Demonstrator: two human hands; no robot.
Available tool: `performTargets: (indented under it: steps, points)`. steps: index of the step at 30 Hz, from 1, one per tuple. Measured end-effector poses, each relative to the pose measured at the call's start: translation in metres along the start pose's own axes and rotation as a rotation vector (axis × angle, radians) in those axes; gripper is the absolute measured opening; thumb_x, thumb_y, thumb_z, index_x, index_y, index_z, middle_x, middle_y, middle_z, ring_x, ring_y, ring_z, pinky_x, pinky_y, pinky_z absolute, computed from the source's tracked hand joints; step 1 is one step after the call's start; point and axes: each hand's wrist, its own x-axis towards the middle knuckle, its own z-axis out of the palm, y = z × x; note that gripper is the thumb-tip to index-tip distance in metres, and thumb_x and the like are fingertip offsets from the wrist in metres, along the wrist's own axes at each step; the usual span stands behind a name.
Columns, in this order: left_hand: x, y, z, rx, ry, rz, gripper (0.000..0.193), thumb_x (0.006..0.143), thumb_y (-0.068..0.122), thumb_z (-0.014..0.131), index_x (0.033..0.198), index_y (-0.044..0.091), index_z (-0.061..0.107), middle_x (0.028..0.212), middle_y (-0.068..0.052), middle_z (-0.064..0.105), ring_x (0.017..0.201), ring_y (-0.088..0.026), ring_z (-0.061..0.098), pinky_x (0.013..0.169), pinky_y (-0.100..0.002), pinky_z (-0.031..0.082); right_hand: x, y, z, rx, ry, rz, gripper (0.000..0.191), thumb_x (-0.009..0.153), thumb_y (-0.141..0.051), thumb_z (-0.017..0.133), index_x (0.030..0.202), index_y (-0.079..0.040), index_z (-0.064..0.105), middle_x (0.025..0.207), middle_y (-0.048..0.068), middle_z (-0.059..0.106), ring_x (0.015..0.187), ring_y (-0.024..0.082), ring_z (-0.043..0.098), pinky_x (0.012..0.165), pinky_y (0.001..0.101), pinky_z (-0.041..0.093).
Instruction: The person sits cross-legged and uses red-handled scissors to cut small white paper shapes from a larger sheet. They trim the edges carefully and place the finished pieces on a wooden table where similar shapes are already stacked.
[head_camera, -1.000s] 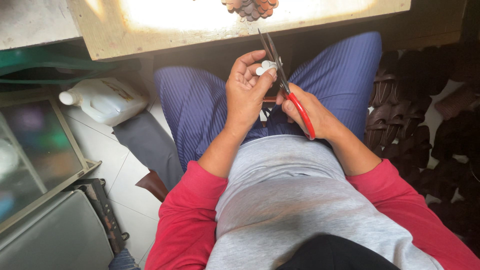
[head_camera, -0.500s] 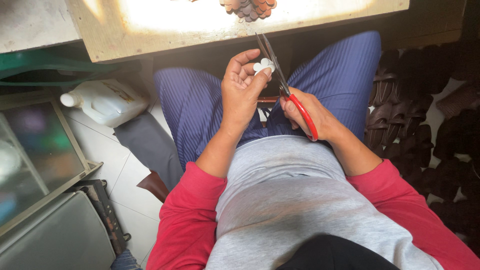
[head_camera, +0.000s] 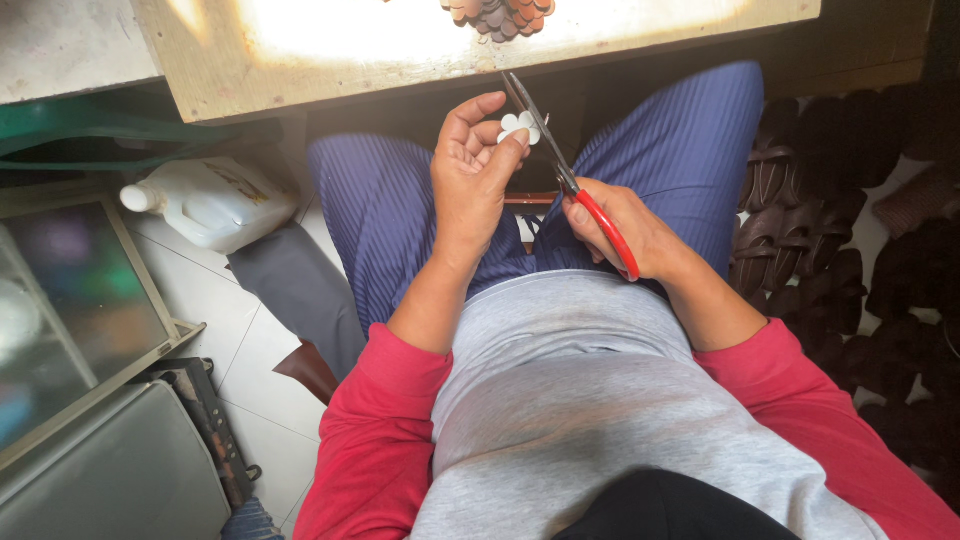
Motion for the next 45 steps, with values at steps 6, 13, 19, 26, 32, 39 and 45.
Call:
performTargets:
  steps: [6,13,19,26,32,39,45]
  points:
    - [0.003,0.001,-0.004,-0.01,-0.001,0.024,0.042,0.099,-0.002,0.069,0.137,-0.001,0.052,0.101,-0.009,0.07,0.093,-0.012,0.068,0.085,-0.025,0.057,0.0,0.004,-0.001,-0.02,-0.009,-0.024,0.058,0.1,-0.063,0.043,0.089,-0.006,0.053,0.065,-0.001,0.05,0.052,0.01,0.057,0.048,0.0276,0.051]
    - [0.004,0.002,-0.005,0.018,0.031,0.05,0.043,0.098,-0.002,0.07,0.137,-0.002,0.052,0.103,-0.01,0.071,0.097,-0.014,0.07,0.089,-0.027,0.058,0.0,0.004,-0.001,-0.009,-0.004,0.04,0.056,0.099,-0.061,0.044,0.089,-0.007,0.054,0.059,-0.001,0.049,0.049,0.009,0.056,0.046,0.0277,0.05]
    - [0.001,-0.001,0.004,-0.027,0.039,0.04,0.044,0.097,-0.003,0.07,0.137,-0.002,0.051,0.109,-0.01,0.069,0.101,-0.013,0.07,0.092,-0.026,0.059,0.002,0.001,0.003,0.009,0.026,0.002,0.054,0.102,-0.058,0.044,0.091,-0.006,0.053,0.063,-0.001,0.049,0.051,0.01,0.054,0.048,0.0272,0.05]
    - [0.0,0.0,0.008,-0.03,0.029,0.024,0.044,0.097,-0.005,0.071,0.137,-0.003,0.052,0.107,-0.011,0.07,0.101,-0.013,0.071,0.091,-0.025,0.059,0.002,0.002,0.0,0.054,-0.045,-0.095,0.047,0.106,-0.052,0.041,0.109,-0.006,0.053,0.077,0.003,0.052,0.065,0.013,0.055,0.061,0.0296,0.054]
    - [-0.001,0.0,0.007,-0.011,-0.011,0.018,0.043,0.097,-0.005,0.071,0.136,-0.003,0.053,0.108,-0.012,0.072,0.101,-0.013,0.071,0.092,-0.025,0.059,0.003,0.001,0.0,0.045,-0.043,-0.069,0.049,0.105,-0.054,0.039,0.109,-0.006,0.052,0.075,0.004,0.052,0.065,0.014,0.056,0.061,0.0301,0.053]
    - [-0.001,-0.001,0.007,-0.006,-0.038,-0.009,0.043,0.097,-0.005,0.072,0.136,-0.003,0.053,0.108,-0.013,0.071,0.099,-0.013,0.071,0.09,-0.025,0.059,0.003,0.0,0.0,0.042,-0.033,-0.053,0.054,0.103,-0.059,0.039,0.107,-0.007,0.052,0.073,0.003,0.05,0.063,0.014,0.054,0.06,0.0302,0.053]
    - [0.0,0.002,0.007,0.007,-0.022,-0.016,0.045,0.095,-0.005,0.072,0.136,-0.003,0.052,0.108,-0.012,0.071,0.1,-0.014,0.072,0.09,-0.025,0.059,0.002,-0.001,-0.002,0.033,-0.025,-0.022,0.056,0.102,-0.062,0.039,0.101,-0.007,0.05,0.073,0.002,0.049,0.062,0.013,0.053,0.056,0.0297,0.053]
